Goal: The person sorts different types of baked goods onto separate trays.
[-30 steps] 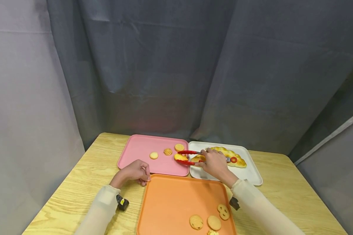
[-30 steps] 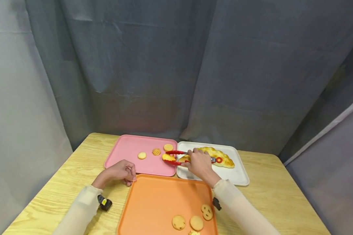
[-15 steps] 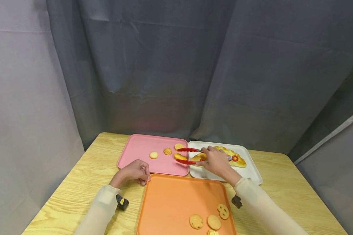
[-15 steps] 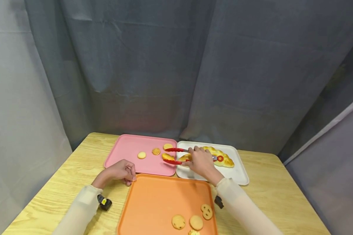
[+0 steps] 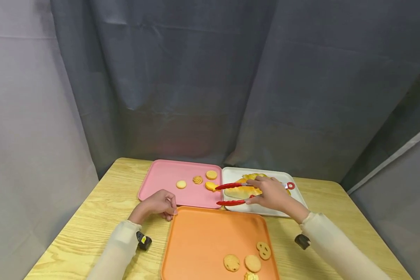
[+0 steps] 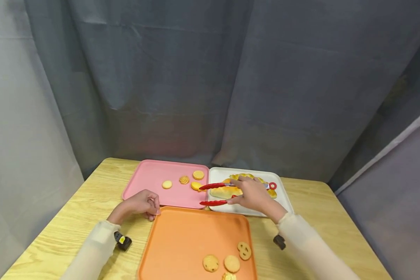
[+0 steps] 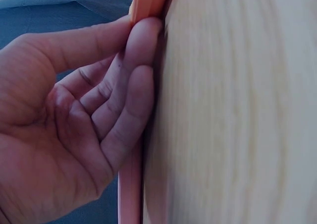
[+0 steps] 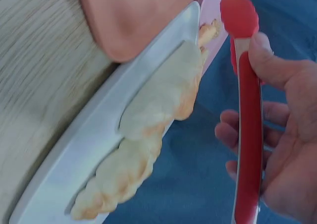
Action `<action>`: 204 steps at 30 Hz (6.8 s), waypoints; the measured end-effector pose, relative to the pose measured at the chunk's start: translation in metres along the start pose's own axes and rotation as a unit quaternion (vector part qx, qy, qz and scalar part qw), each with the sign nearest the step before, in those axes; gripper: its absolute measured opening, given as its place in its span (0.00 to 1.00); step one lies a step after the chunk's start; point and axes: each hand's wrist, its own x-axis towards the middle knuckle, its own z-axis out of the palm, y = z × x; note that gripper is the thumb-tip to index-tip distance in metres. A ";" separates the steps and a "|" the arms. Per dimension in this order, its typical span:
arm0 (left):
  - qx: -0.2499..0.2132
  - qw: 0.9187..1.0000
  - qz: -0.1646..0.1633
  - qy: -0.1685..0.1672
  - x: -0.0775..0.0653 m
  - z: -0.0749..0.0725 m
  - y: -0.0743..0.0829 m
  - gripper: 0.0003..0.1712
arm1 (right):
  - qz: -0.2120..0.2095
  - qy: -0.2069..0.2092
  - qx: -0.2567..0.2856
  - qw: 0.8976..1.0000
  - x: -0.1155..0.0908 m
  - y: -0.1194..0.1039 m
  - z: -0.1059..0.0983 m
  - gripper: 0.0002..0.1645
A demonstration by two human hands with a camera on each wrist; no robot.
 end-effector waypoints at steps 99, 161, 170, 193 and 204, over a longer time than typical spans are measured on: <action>0.001 1.000 0.006 -0.002 0.004 -0.003 -0.001 0.05 | -0.005 0.037 0.029 0.999 0.012 -0.049 -0.014 0.33; -0.002 1.000 -0.004 0.000 0.009 -0.002 0.001 0.05 | 0.123 -0.072 0.012 0.990 0.080 -0.069 0.034 0.42; 0.012 1.000 -0.002 0.004 0.012 -0.004 -0.003 0.06 | 0.079 -0.073 -0.008 0.994 0.058 -0.046 0.015 0.42; 0.008 1.000 -0.001 -0.007 0.006 -0.010 -0.002 0.05 | -0.071 -0.120 0.132 0.981 -0.052 0.046 -0.042 0.49; 0.011 1.000 0.003 -0.006 0.008 -0.011 -0.004 0.05 | -0.169 -0.127 0.213 0.954 -0.073 0.051 -0.032 0.44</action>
